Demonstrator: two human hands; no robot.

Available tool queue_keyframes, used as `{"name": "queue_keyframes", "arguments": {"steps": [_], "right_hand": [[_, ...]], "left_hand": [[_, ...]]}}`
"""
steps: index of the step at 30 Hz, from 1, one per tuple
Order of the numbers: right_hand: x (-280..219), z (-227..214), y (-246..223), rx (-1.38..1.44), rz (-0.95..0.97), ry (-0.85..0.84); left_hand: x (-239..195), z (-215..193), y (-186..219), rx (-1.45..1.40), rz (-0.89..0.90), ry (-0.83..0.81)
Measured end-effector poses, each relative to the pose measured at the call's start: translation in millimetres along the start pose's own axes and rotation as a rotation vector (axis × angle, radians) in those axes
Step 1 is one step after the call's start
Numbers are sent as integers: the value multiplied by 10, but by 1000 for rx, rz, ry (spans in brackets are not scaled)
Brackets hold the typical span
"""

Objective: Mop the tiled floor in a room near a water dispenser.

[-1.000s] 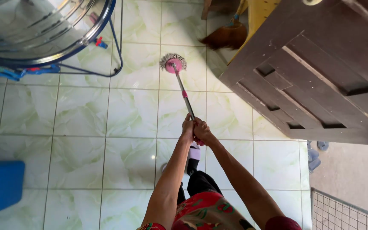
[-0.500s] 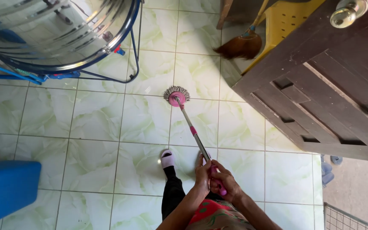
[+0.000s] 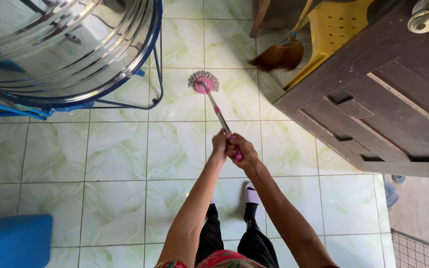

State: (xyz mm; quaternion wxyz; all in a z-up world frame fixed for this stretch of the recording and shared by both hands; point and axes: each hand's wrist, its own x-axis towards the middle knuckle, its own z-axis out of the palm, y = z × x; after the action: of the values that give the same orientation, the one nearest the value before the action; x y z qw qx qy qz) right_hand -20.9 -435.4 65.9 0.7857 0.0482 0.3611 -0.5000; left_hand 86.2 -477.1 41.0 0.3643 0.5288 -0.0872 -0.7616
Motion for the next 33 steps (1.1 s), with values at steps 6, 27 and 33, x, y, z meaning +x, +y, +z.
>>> {"name": "queue_keyframes", "arguments": {"steps": [6,27,33], "right_hand": [[19,167,279,-67,-73,161],[-1218,-260,615,78,-179,222],[-841,26,299,-15,-199,408]], "left_hand": [[119,-292,-62,112,93,-55],[-447,-321,-1121,308,114,-144],[-27,-15,-701,555,82,-13]]}}
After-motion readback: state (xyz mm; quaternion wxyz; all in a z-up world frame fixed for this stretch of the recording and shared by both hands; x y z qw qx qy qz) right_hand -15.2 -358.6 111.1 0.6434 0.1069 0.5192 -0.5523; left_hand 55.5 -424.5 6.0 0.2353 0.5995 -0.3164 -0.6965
